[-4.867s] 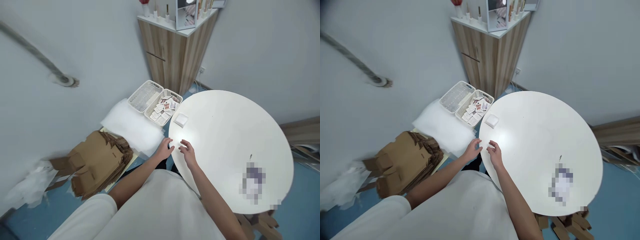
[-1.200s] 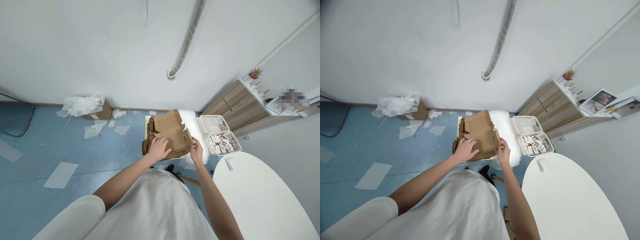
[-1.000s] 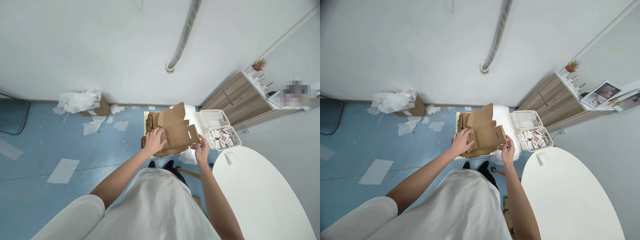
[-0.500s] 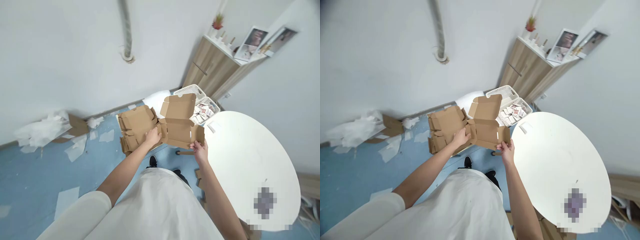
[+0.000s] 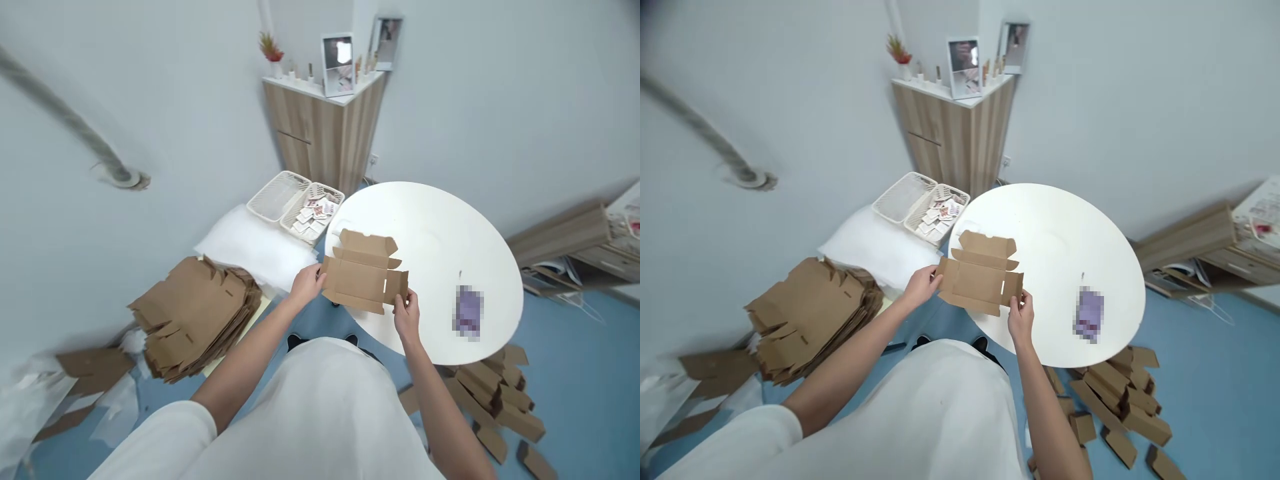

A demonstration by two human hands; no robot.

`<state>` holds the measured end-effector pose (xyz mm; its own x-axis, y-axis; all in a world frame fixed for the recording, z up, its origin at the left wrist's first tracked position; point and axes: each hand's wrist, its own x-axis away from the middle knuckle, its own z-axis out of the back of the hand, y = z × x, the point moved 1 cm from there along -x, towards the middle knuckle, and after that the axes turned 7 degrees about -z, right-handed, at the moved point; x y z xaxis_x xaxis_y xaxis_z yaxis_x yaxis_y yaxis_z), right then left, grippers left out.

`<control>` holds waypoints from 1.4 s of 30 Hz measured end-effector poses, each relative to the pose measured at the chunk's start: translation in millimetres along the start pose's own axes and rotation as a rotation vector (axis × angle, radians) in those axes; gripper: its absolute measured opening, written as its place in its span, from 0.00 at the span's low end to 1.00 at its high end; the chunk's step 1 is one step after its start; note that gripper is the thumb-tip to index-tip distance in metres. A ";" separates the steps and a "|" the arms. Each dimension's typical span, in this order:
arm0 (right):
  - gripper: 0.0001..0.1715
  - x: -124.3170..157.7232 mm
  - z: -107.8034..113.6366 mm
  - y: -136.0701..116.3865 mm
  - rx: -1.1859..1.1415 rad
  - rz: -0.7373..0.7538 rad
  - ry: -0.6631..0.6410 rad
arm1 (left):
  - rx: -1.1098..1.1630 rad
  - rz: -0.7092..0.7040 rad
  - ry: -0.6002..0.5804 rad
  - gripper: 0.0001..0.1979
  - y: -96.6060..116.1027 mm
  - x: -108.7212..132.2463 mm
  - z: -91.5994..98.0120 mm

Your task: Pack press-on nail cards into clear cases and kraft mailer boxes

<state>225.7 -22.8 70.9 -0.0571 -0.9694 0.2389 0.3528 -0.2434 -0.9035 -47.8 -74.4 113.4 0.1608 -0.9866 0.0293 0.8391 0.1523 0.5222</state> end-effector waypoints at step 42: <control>0.35 -5.5 66.7 52.9 0.400 -0.278 0.258 | -0.128 -0.675 -0.490 0.31 70.4 -50.9 -133.0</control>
<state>307.0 -28.1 45.6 -0.4075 -0.8594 0.3087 0.6166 -0.5084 -0.6012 72.2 -5.7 35.3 -0.6151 -0.7781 0.1274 0.7314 -0.5029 0.4606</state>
